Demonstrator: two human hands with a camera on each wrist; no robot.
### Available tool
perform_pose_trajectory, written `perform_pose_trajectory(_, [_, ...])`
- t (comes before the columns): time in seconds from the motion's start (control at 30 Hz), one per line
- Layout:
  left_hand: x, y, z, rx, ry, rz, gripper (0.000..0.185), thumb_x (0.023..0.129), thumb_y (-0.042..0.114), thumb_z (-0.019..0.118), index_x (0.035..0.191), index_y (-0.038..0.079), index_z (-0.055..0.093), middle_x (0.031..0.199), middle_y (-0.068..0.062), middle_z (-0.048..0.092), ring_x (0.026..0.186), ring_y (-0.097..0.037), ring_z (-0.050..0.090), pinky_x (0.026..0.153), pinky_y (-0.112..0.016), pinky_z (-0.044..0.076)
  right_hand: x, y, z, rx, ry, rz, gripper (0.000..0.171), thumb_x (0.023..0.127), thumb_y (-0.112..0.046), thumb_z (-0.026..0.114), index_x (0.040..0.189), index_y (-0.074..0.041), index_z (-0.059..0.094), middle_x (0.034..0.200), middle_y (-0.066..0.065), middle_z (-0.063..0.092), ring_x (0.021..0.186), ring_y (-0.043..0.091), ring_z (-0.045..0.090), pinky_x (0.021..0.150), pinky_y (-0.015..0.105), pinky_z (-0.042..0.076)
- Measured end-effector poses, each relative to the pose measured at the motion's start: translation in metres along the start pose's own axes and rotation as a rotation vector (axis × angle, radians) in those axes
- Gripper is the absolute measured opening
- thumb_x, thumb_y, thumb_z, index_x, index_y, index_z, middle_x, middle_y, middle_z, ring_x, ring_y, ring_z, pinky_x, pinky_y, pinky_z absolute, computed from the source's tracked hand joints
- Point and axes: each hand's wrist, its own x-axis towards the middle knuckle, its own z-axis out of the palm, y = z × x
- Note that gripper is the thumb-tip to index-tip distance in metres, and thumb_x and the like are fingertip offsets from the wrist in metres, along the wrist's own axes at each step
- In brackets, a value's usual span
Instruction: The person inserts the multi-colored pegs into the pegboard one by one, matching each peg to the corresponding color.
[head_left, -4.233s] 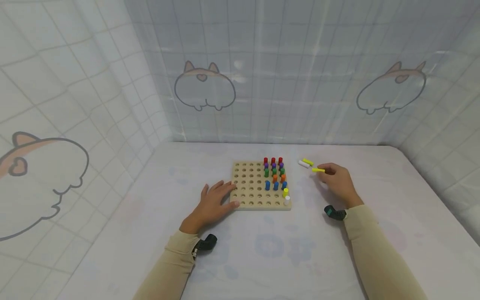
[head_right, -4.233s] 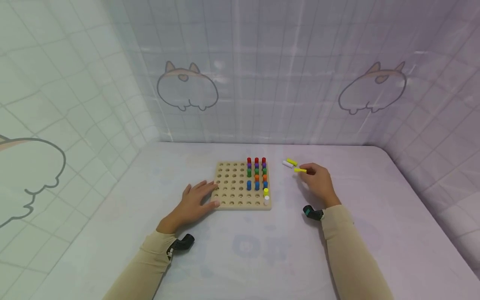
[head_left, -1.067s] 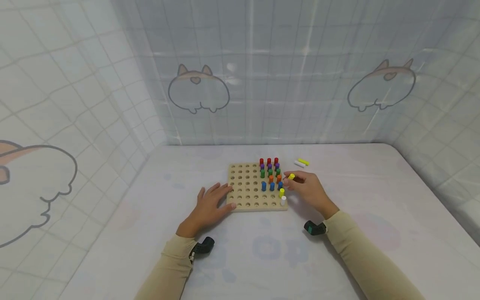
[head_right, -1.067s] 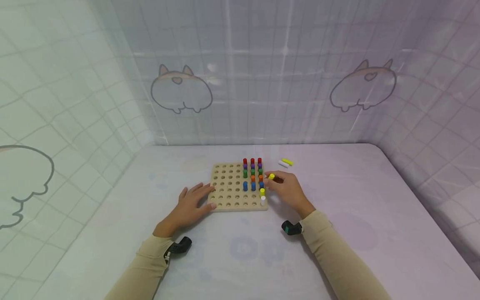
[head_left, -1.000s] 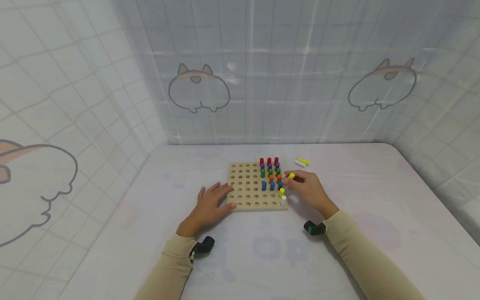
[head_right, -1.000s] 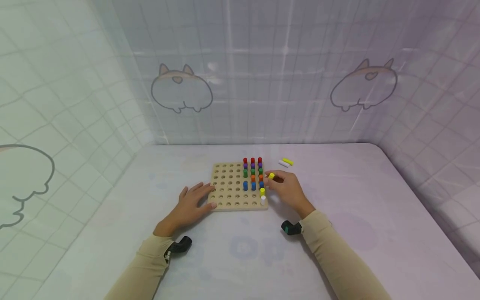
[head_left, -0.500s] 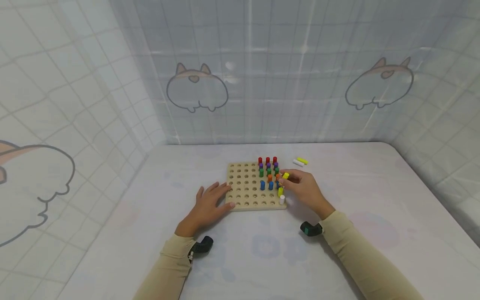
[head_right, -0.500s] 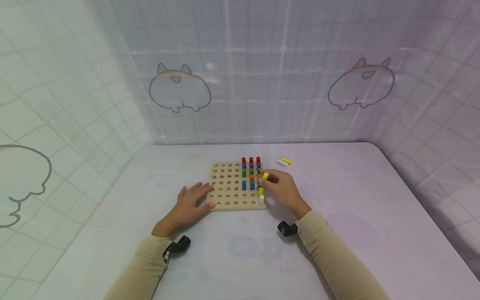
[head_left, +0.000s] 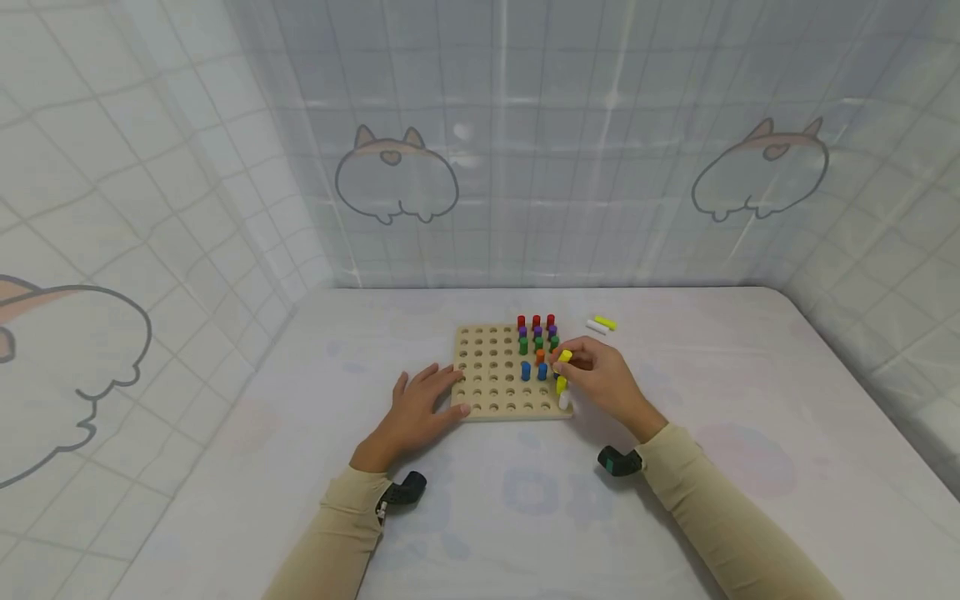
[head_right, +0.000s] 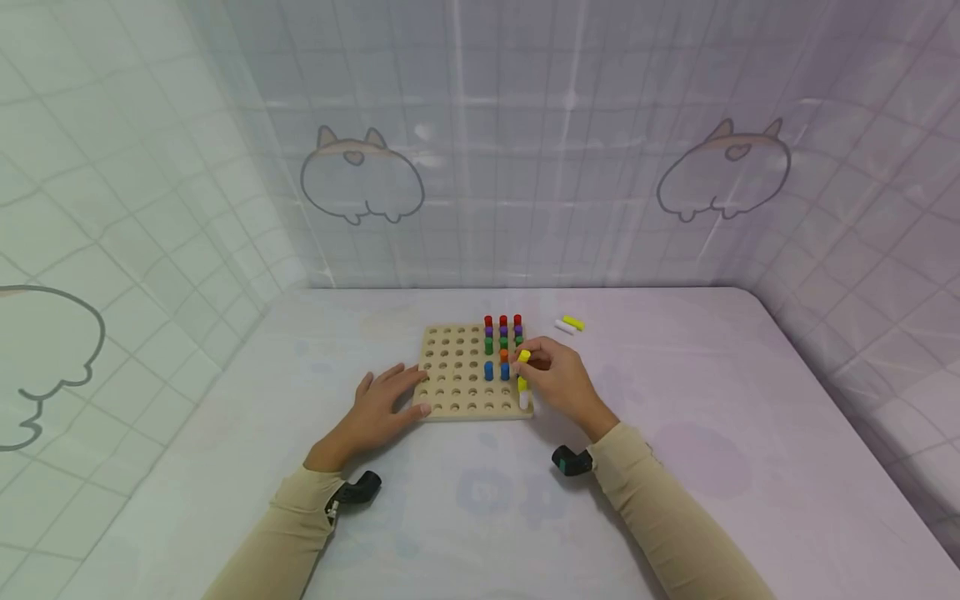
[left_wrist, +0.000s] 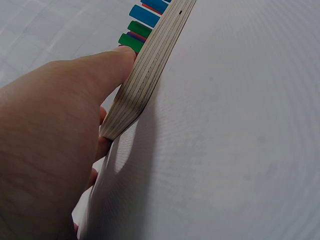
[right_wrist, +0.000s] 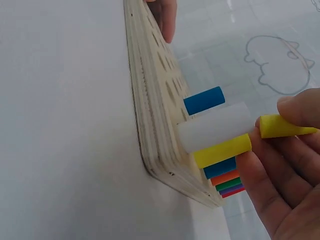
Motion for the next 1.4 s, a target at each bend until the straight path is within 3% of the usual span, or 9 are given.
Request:
perform_pose_trajectory(0.33, [-0.0024, 0.0012, -0.0007, 0.005, -0.004, -0.026, 0.068, 0.096, 0.057, 0.055, 0.153, 0.020, 0.045, 0.158, -0.002, 0.039, 0.150, -0.030, 0.022, 0.115, -0.065, -0.002, 0.0022, -0.0066, 0.0046, -0.069, -0.011, 0.017, 0.030, 0.094, -0.017, 0.073, 0.122, -0.006, 0.069, 0.117, 0.008, 0.070, 0.098, 0.022, 0.069, 0.086, 0.040, 0.057])
perform_pose_trajectory(0.67, [-0.0017, 0.0028, -0.0022, -0.012, -0.002, -0.016, 0.068, 0.096, 0.055, 0.058, 0.153, 0.020, 0.045, 0.158, -0.003, 0.039, 0.149, -0.031, 0.023, 0.115, -0.066, 0.000, 0.0011, -0.0067, 0.0032, -0.180, -0.059, -0.074, 0.029, 0.092, -0.015, 0.074, 0.119, -0.007, 0.067, 0.105, 0.003, 0.074, 0.094, 0.021, 0.072, 0.079, 0.042, 0.059])
perform_pose_trajectory(0.9, [-0.0001, 0.0043, -0.0027, -0.009, 0.002, -0.010, 0.067, 0.096, 0.054, 0.059, 0.152, 0.020, 0.046, 0.158, -0.003, 0.039, 0.149, -0.031, 0.024, 0.115, -0.066, 0.000, 0.0006, -0.0080, 0.0036, -0.166, -0.123, -0.051, 0.019, 0.090, -0.011, 0.074, 0.109, -0.010, 0.070, 0.105, 0.002, 0.073, 0.094, 0.019, 0.071, 0.075, 0.035, 0.057])
perform_pose_trajectory(1.4, [0.0004, 0.0066, -0.0039, -0.008, -0.010, -0.019, 0.067, 0.096, 0.054, 0.058, 0.152, 0.020, 0.046, 0.158, -0.003, 0.039, 0.149, -0.030, 0.023, 0.115, -0.066, 0.000, 0.0022, -0.0007, 0.0061, -0.151, -0.150, 0.013, 0.023, 0.092, -0.015, 0.073, 0.115, -0.010, 0.071, 0.111, 0.003, 0.072, 0.099, 0.019, 0.069, 0.084, 0.036, 0.057])
